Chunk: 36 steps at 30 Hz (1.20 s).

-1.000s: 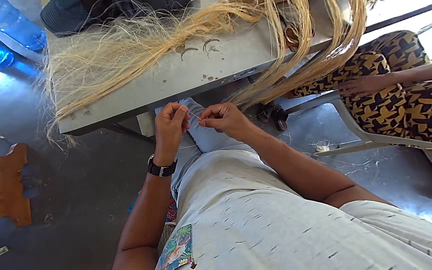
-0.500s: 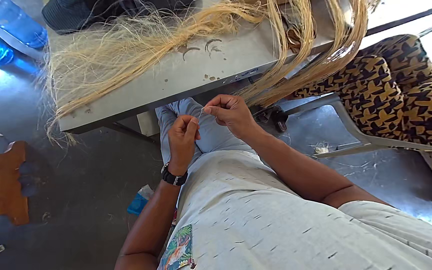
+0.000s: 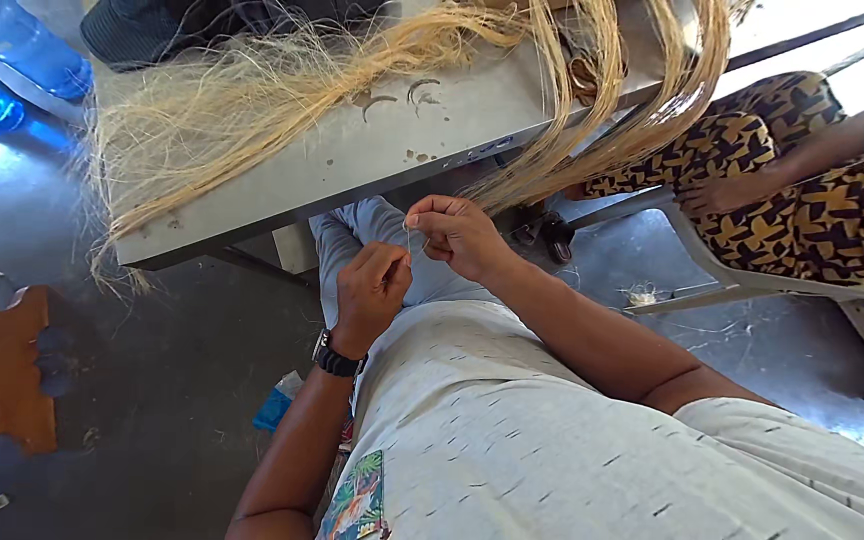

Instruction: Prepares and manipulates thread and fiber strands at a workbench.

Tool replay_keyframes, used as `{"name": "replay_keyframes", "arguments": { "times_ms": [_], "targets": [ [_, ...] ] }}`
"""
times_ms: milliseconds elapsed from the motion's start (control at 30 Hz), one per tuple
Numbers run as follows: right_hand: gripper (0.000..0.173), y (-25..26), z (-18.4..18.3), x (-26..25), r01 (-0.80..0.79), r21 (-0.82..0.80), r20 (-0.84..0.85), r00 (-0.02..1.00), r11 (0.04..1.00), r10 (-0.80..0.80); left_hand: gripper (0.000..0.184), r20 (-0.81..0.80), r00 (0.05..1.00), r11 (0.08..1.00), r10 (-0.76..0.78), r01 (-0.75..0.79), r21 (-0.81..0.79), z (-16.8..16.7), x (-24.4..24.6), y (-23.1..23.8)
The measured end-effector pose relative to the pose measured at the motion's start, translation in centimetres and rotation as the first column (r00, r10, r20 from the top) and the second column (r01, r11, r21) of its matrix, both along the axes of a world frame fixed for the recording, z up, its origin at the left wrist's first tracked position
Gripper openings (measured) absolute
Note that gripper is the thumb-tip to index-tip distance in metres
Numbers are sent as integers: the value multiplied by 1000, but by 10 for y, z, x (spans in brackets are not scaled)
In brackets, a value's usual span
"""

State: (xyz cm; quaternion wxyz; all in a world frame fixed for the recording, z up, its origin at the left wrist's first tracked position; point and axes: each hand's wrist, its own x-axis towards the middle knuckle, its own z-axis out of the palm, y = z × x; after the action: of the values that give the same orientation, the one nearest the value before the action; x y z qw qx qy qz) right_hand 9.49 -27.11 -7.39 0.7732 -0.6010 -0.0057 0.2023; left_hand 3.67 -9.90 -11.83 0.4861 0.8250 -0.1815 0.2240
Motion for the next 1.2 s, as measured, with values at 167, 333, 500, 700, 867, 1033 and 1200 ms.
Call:
{"name": "replay_keyframes", "arguments": {
  "times_ms": [167, 333, 500, 700, 867, 1033, 1200],
  "targets": [
    [11, -3, 0, 10, -9, 54, -29, 1000, 999, 11, 11, -15, 1000, 1000, -1, 1, -12, 3, -1, 8],
    [8, -3, -1, 11, -6, 29, 44, 999, 1000, 4, 15, -56, 998, 1000, 0, 0, -16, 0, 0, 10],
    [7, 0, -1, 7, 16, -98, 159, 987, 995, 0, 28, -41, 989, 988, 141, -143, -51, 13, 3, 16],
    [8, 10, -4, -3, 6, -177, 229, 973, 984, 35, 23, -215, 968, 989, 130, -142, -43, 33, 4, 13],
    [8, 9, -5, -4, -29, -126, 163, 985, 992, 49, 15, -336, 940, 991, 61, -98, -95, 27, 8, 9],
    [9, 9, -9, -3, -52, -41, 29, 998, 998, 54, 13, -345, 937, 993, 51, -84, -79, 26, 9, 11],
    [11, 9, -14, -3, -57, 16, -28, 998, 998, 58, 12, -356, 933, 997, 56, -70, -26, 27, 9, 13]
  ]
}}
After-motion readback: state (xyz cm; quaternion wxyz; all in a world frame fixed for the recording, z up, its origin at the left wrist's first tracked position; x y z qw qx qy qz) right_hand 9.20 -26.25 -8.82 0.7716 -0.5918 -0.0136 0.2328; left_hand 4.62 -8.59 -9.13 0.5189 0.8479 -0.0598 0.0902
